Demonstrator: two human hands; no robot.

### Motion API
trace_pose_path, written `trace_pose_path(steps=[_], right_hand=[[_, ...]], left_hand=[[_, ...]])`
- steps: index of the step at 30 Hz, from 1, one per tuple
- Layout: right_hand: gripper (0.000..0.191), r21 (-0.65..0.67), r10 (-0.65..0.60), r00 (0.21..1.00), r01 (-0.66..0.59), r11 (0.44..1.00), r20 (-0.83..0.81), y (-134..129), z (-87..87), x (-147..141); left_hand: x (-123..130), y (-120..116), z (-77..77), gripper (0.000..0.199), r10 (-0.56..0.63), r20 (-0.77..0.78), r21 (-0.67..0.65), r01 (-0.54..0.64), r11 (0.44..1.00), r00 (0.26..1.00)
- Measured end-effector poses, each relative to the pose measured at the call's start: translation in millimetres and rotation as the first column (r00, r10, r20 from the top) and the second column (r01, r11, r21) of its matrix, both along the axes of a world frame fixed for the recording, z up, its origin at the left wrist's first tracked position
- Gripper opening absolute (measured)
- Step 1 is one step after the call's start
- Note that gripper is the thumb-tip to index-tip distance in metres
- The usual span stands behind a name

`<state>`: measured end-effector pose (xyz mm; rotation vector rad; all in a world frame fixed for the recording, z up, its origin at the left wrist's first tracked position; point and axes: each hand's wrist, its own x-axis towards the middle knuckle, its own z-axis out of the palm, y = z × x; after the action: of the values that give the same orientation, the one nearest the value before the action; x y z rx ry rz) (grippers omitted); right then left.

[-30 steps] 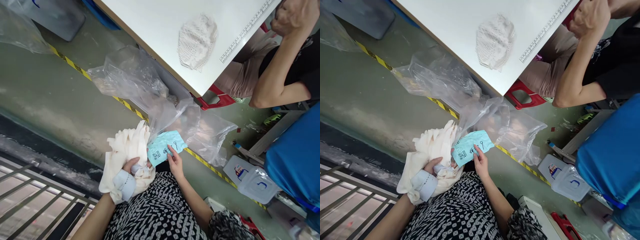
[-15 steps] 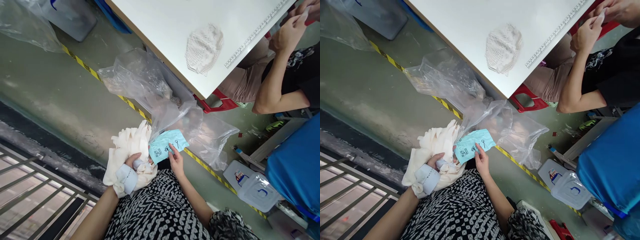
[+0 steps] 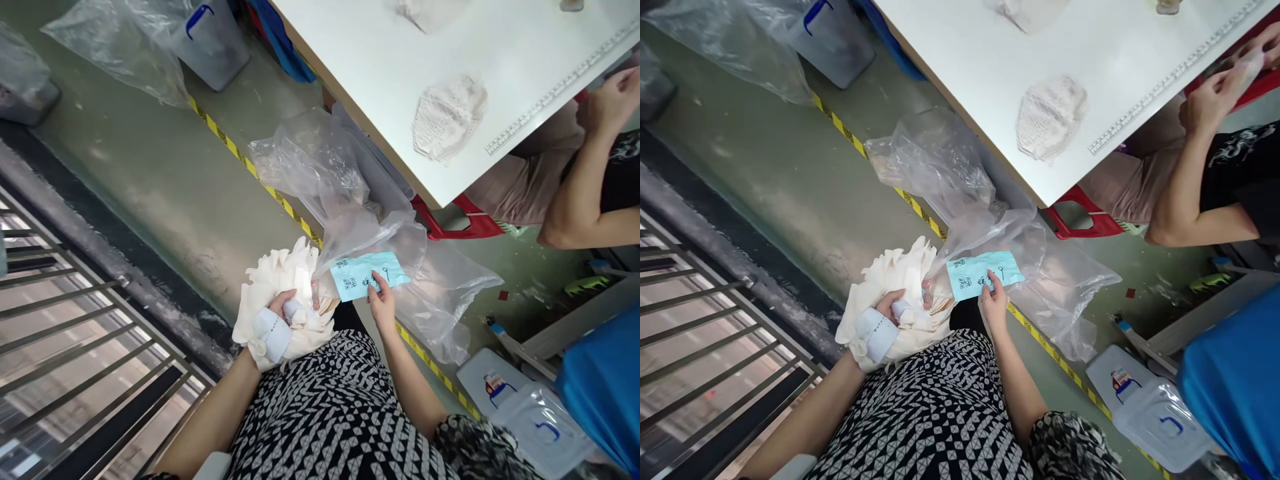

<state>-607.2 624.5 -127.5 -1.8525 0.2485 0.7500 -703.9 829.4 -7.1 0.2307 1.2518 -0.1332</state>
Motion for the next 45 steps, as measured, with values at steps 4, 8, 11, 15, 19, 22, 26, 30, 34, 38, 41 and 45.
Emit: trace_pose_path(steps=[4, 8, 11, 15, 19, 22, 26, 30, 34, 38, 41, 45], right_hand=[[0.071, -0.031, 0.043, 0.999, -0.043, 0.999, -0.011, 1, -5.3, 13], [0.081, -0.061, 0.095, 0.995, -0.095, 0.994, -0.012, 2, -5.4, 12], [0.087, -0.075, 0.134, 0.991, -0.135, 0.988, -0.018, 3, -8.2, 11], [0.087, -0.069, 0.184, 0.983, -0.184, 0.981, 0.000, 6, -18.9, 15], [0.088, -0.071, 0.252, 0.966, -0.248, 0.966, 0.055, 10, -25.4, 25], [0.079, -0.091, 0.319, 0.940, -0.309, 0.947, 0.121, 11, -9.3, 22], [0.050, 0.021, 0.523, 0.823, -0.540, 0.841, 0.221, 20, 37.4, 1], [0.058, 0.082, 0.659, 0.697, -0.702, 0.707, 0.283, 37, 65.3, -11], [0.067, 0.076, 0.770, 0.577, -0.811, 0.581, 0.271, 44, 60.8, 2], [0.070, 0.022, 0.817, 0.503, -0.855, 0.518, 0.281, 37, 44.5, 10], [0.052, -0.104, 0.803, 0.530, -0.813, 0.572, 0.274, 29, 27.0, 22], [0.033, -0.296, 0.644, 0.700, -0.572, 0.765, 0.310, 8, 14.7, 85]], left_hand=[[2, -5, 3.9, 0.034, 0.068, 0.071, -0.059, -0.063, 0.996, 0.995], [2, -2, 0.5, 0.041, 0.054, 0.086, -0.043, -0.051, 0.998, 0.995], [-1, 0, -3.3, 0.049, 0.051, 0.110, -0.056, -0.045, 0.997, 0.993], [-7, 0, -3.8, 0.063, 0.035, 0.117, -0.095, -0.023, 0.995, 0.992], [-10, -3, 0.2, 0.063, 0.019, 0.131, -0.130, -0.002, 0.991, 0.991], [-11, -5, -2.2, 0.059, 0.021, 0.157, -0.143, 0.002, 0.990, 0.987], [-11, -8, -15.8, 0.059, 0.052, 0.226, -0.134, -0.021, 0.991, 0.973], [-10, -9, -26.8, 0.060, 0.068, 0.301, -0.118, -0.034, 0.992, 0.951], [-10, -3, -25.9, 0.056, 0.080, 0.354, -0.121, -0.039, 0.992, 0.932], [-5, 4, -18.2, 0.053, 0.092, 0.376, -0.147, -0.039, 0.988, 0.922], [2, 6, -10.7, 0.049, 0.104, 0.393, -0.164, -0.042, 0.986, 0.914], [13, 6, 1.3, 0.056, 0.130, 0.415, -0.124, -0.086, 0.989, 0.900]])
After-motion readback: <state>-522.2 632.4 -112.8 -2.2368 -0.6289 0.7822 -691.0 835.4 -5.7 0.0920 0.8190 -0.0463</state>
